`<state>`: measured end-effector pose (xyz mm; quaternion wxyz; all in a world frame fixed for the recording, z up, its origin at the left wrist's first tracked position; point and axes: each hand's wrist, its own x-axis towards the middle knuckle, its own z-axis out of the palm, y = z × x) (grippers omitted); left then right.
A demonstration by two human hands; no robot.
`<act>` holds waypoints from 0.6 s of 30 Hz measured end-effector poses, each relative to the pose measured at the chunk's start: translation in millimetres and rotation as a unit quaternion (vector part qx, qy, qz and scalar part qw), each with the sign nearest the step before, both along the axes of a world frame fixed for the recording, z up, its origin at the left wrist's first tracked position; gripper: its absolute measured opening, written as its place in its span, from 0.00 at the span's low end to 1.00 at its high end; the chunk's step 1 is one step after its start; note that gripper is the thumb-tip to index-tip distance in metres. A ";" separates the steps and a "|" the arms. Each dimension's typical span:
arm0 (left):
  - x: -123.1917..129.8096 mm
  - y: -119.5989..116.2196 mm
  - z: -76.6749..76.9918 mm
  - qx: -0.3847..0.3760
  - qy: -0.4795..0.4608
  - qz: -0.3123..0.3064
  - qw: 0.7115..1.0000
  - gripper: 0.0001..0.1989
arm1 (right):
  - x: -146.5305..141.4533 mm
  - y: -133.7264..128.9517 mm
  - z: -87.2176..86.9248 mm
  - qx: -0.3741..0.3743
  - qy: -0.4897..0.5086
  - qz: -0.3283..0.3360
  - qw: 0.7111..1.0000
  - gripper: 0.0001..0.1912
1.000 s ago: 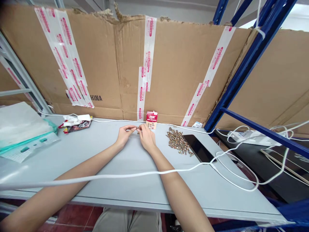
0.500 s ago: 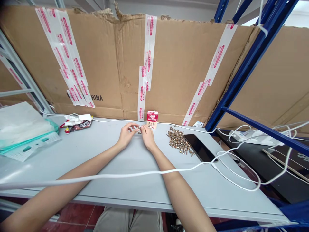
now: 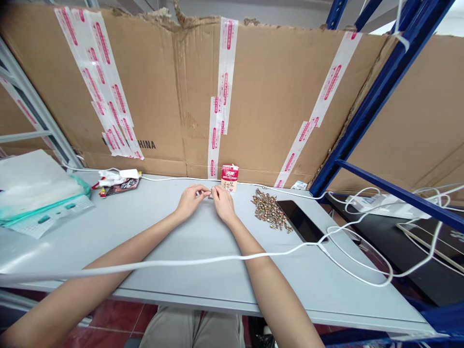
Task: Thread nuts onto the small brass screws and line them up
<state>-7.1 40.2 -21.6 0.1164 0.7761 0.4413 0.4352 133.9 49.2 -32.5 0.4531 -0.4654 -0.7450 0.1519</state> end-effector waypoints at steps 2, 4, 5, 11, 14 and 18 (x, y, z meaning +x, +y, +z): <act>-1.2 -5.2 4.8 0.056 0.078 0.024 0.995 0.09 | 0.8 1.4 -0.4 0.002 -0.008 0.006 1.000 0.17; -2.4 -9.2 8.5 0.094 0.123 0.034 0.987 0.08 | 0.7 2.2 -0.7 0.004 -0.008 0.019 1.000 0.17; -3.2 -10.2 9.8 0.102 0.129 0.039 0.986 0.08 | 0.3 2.3 -0.5 0.005 -0.002 0.023 1.000 0.18; -7.2 -1.9 9.8 -0.034 0.044 -0.026 0.998 0.18 | -2.5 -1.6 4.6 0.020 0.031 0.014 0.999 0.19; -6.5 7.6 5.2 -0.105 -0.069 -0.114 0.986 0.20 | -1.4 -3.1 6.1 0.015 0.015 0.023 0.999 0.19; -6.0 13.2 2.3 -0.152 -0.111 -0.130 0.974 0.14 | 0.6 -3.6 5.1 0.021 -0.047 -0.002 0.999 0.19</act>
